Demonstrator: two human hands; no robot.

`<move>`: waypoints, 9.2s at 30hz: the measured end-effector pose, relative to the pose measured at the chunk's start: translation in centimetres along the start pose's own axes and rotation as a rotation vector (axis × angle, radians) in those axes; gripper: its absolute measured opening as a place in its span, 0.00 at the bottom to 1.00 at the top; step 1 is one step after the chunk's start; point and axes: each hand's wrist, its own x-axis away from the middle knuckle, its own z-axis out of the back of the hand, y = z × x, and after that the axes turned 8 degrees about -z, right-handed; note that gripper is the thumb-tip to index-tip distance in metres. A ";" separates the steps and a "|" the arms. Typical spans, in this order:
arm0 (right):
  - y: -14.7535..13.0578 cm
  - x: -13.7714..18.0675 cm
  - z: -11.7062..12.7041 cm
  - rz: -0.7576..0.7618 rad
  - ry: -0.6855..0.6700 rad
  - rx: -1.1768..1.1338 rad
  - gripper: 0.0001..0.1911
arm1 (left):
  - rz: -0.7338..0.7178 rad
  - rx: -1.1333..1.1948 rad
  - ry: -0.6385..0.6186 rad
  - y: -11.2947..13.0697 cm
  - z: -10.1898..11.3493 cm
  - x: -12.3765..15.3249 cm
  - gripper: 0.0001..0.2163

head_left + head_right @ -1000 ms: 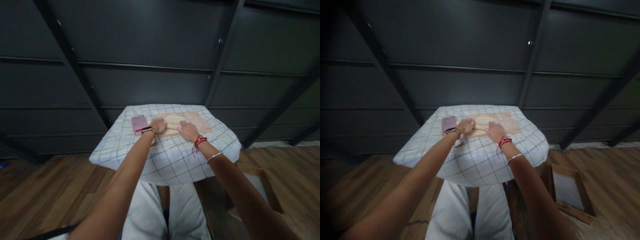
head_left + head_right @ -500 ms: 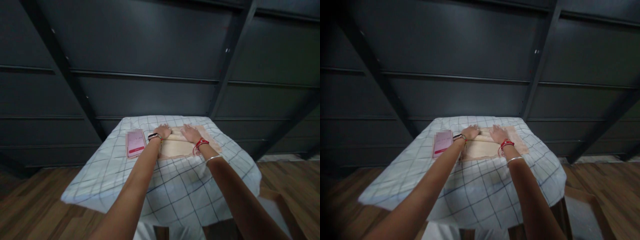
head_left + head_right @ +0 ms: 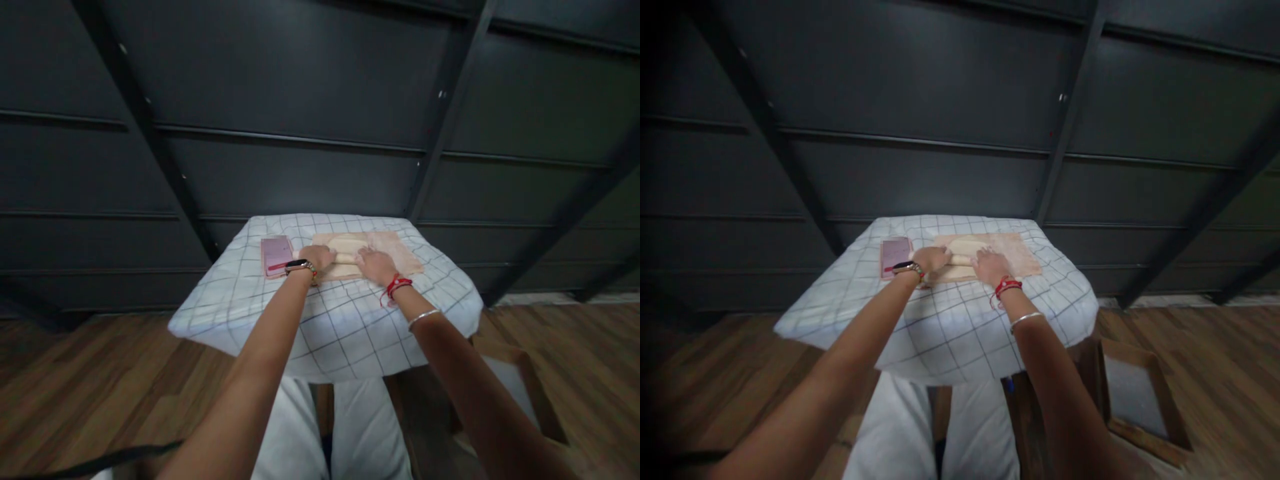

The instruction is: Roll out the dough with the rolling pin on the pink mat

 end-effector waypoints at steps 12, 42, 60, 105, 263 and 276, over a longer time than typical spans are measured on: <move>-2.4 5.8 -1.2 -0.010 0.273 0.036 0.18 | -0.214 -0.106 0.202 0.0 -0.7 4.1 0.16; -1.6 3.2 -1.5 0.031 0.313 0.032 0.17 | -0.122 -0.130 0.249 0.2 -0.7 1.8 0.18; 2.5 1.0 -2.2 0.288 0.230 0.034 0.21 | -0.160 -0.160 0.266 1.1 -0.8 1.8 0.19; 4.2 1.2 -2.8 0.075 0.268 -0.021 0.20 | -0.129 -0.073 0.157 4.3 -0.7 0.8 0.20; 1.8 -9.5 1.3 0.216 0.195 -0.272 0.15 | -0.250 0.141 0.063 -2.6 0.4 -1.7 0.38; 4.2 -10.6 -1.4 0.271 0.107 0.052 0.24 | -0.089 0.081 0.171 -3.3 -0.7 -6.2 0.29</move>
